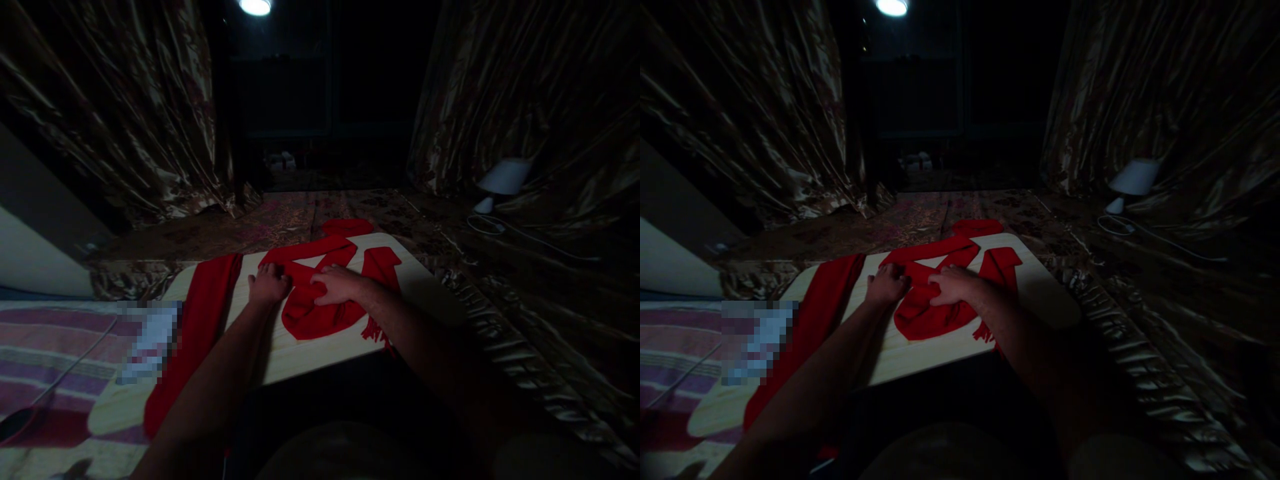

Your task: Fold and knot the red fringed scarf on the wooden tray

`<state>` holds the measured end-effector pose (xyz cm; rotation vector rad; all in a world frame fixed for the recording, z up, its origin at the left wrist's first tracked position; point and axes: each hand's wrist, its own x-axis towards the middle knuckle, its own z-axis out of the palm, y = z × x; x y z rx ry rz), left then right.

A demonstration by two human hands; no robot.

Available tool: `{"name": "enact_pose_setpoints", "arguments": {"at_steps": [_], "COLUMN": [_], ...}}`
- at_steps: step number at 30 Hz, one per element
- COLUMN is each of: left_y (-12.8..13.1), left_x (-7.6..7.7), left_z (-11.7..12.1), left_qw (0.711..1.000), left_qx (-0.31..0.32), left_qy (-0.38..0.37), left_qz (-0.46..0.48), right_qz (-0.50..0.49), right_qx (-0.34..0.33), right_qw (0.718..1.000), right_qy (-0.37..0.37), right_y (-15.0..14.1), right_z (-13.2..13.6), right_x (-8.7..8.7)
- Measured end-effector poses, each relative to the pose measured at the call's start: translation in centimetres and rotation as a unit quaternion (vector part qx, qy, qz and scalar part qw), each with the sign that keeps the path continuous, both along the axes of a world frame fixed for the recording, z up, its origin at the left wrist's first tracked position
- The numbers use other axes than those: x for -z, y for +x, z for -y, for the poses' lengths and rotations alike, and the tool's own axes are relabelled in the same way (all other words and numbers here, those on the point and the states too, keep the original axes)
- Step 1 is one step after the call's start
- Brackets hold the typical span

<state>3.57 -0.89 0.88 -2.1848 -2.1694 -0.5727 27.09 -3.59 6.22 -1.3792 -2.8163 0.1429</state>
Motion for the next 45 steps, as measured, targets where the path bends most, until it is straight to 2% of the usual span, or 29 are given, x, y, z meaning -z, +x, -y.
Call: {"name": "enact_pose_setpoints", "arguments": {"at_steps": [9, 14, 18, 22, 24, 27, 30, 32, 39, 45], "left_y": [-0.2, -0.4, -0.6, -0.6, -0.5, -0.4, -0.4, -0.4, -0.4, -0.3], "left_x": [0.0, -0.3, -0.2, 0.1, 0.3, 0.6, 0.6, 0.6, 0.7, 0.7], "left_z": [-0.1, 0.5, 0.7, 0.6, 0.5, 0.4, 0.3, 0.3, 0.3, 0.3], "left_qw": [1.0, 0.998, 0.99, 0.97, 0.964, 0.965, 0.968, 0.971, 0.971, 0.975], "left_qx": [0.007, 0.038, 0.101, 0.218, 0.247, 0.246, 0.234, 0.225, 0.225, 0.209], "left_qy": [0.003, 0.058, 0.099, 0.096, 0.087, 0.081, 0.082, 0.08, 0.08, 0.069], "left_qz": [0.006, 0.0, 0.029, 0.055, 0.052, 0.034, 0.03, 0.029, 0.028, 0.034], "right_qz": [-0.002, -0.014, -0.032, -0.083, -0.156, -0.271, -0.309, -0.321, -0.369, -0.375], "right_qx": [-0.008, -0.012, -0.012, -0.011, 0.02, 0.131, 0.236, 0.267, 0.26, 0.237], "right_qw": [1.0, 1.0, 0.999, 0.995, 0.983, 0.941, 0.901, 0.883, 0.827, 0.813], "right_qy": [0.002, -0.001, -0.007, -0.052, -0.097, -0.156, -0.195, -0.216, -0.335, -0.377], "right_y": [0.2, 0.4, 0.7, 1.0, 1.2, 1.6, 1.9, 2.2, 2.5, 2.6], "right_z": [-0.1, -0.2, -0.5, -1.0, -1.5, -2.4, -2.9, -2.8, -1.9, -1.9], "right_x": [0.1, 0.3, 0.5, 0.4, 0.4, 0.9, 1.3, 1.4, 1.2, 0.5]}}
